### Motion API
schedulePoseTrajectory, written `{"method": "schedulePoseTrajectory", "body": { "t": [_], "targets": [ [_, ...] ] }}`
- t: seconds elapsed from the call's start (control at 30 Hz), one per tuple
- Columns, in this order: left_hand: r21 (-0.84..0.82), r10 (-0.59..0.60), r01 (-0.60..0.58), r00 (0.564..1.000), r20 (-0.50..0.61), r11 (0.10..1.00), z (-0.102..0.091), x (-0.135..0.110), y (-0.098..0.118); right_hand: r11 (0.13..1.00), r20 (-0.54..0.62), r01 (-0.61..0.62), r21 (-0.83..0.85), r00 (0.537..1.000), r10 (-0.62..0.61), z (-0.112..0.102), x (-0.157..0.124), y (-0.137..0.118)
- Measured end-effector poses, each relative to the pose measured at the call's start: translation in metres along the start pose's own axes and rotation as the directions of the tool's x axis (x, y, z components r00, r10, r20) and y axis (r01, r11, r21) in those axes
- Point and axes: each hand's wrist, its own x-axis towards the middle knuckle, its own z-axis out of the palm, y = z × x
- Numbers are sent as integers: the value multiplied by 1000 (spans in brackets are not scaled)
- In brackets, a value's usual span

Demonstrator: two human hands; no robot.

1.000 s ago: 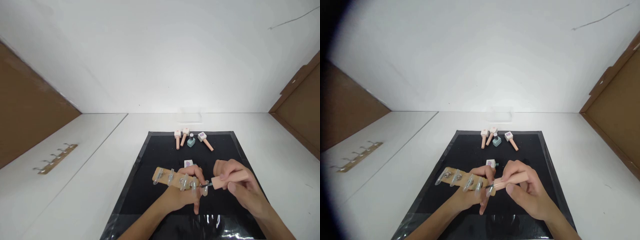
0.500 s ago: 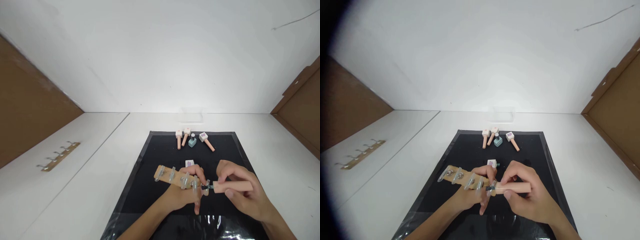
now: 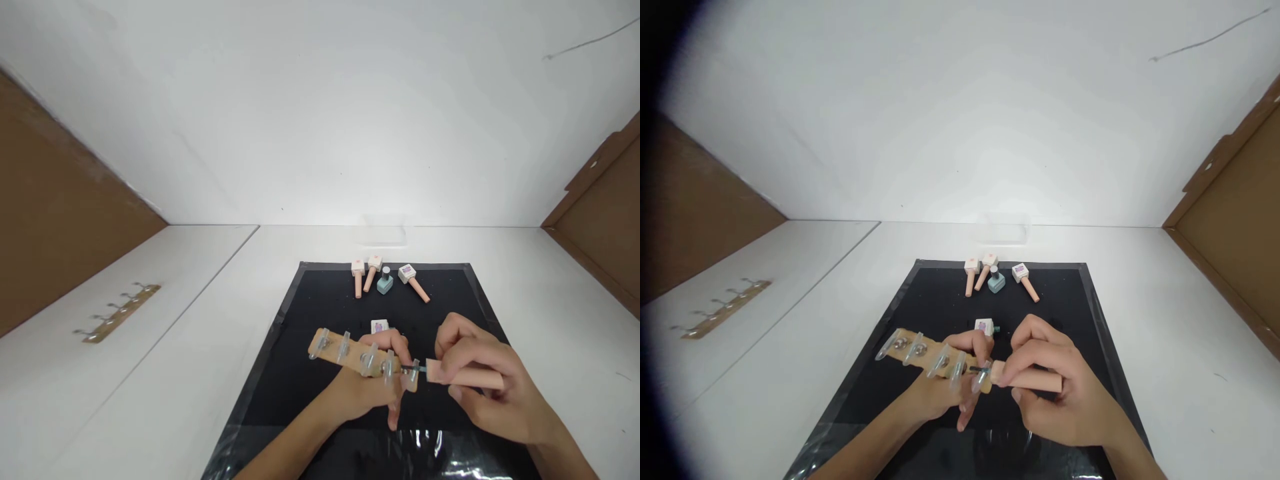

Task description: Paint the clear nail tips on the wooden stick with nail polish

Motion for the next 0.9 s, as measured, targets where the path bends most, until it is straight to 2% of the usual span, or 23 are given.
{"method": "schedulePoseTrajectory", "body": {
  "t": [0.2,0.57,0.77,0.9],
  "targets": [
    [0,0,0,1000,-15,1000,1,0,1,999,36,0,54,999,-2,-1,-4,2],
    [0,7,-7,1000,-25,1000,1,-1,-2,998,-7,59,10,998,-59,-2,-10,5],
    [-1,16,-16,1000,4,1000,0,-1,-1,993,-66,-16,118,998,24,-9,-9,3],
    [59,-5,7,1000,-23,998,4,-2,5,935,-191,-124,334,962,196,-6,-6,7]
  ]
}}
